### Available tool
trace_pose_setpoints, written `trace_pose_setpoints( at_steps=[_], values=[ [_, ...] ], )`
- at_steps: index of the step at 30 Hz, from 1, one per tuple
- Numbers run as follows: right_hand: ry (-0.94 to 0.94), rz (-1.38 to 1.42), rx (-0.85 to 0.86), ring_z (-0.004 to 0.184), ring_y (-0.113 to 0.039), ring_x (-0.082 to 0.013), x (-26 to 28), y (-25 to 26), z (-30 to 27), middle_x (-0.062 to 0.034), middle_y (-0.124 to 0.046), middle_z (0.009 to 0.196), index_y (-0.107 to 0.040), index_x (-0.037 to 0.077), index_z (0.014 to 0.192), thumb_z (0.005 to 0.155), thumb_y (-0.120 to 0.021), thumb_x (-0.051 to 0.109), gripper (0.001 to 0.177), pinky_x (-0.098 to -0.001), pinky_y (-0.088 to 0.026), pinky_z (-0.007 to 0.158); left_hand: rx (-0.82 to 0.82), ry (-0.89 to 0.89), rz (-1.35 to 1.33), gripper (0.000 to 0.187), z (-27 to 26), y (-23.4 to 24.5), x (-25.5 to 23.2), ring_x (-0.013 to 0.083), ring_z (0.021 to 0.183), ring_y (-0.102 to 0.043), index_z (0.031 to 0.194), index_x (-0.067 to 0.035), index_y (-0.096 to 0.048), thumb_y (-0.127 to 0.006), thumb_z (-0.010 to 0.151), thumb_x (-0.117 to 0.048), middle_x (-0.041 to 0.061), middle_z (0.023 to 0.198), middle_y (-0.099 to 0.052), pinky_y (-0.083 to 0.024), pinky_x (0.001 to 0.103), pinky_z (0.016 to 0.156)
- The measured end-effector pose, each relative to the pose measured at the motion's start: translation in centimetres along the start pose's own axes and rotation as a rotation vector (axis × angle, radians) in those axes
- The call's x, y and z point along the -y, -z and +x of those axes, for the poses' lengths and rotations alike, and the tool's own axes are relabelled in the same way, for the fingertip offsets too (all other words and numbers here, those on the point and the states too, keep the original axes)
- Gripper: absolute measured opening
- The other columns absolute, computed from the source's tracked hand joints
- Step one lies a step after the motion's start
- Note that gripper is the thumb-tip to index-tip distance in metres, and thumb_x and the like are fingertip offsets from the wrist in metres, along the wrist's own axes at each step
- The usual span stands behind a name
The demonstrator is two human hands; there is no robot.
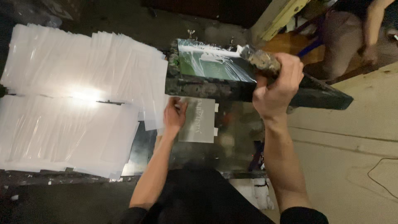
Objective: The person places a sheet of paper under a screen printing frame and uses a squeegee to pull white ink across the screen. The printed paper is then removed and stacked with other finished prints.
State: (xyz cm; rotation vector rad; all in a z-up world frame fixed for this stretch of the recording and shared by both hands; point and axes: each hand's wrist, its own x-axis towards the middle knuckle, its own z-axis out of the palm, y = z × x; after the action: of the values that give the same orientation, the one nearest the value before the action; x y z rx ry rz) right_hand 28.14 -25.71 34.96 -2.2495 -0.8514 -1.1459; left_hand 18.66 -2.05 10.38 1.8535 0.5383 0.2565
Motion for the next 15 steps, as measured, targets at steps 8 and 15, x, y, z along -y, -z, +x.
trace_pose_setpoints(
  at_steps=[8,15],
  values=[
    [0.089,0.075,0.091,0.103,-0.053,-0.0462,-2.5,0.2,7.4,-0.0275,-0.058,0.116,-0.059,-0.011,0.126,0.088,-0.073,-0.004,0.041,-0.0534,-0.041,0.088,-0.197,0.037,0.726,0.023,-4.5,-4.7,12.7,0.0388,0.099,-0.069,0.106,-0.015,-0.066,-0.067,0.101,-0.037,0.010,0.106,-0.070,-0.051,0.056,0.077],
    [0.047,0.185,0.153,0.116,-0.069,-0.0475,-6.8,-2.5,8.7,-0.0372,-0.068,0.129,-0.058,-0.021,0.150,0.106,-0.079,-0.015,0.049,-0.0497,-0.054,0.102,-0.496,0.390,0.552,0.033,-4.7,17.5,18.2,0.0439,0.096,-0.071,0.101,-0.014,-0.068,-0.067,0.107,-0.046,0.009,0.096,-0.078,-0.050,0.060,0.081]
  ],
)
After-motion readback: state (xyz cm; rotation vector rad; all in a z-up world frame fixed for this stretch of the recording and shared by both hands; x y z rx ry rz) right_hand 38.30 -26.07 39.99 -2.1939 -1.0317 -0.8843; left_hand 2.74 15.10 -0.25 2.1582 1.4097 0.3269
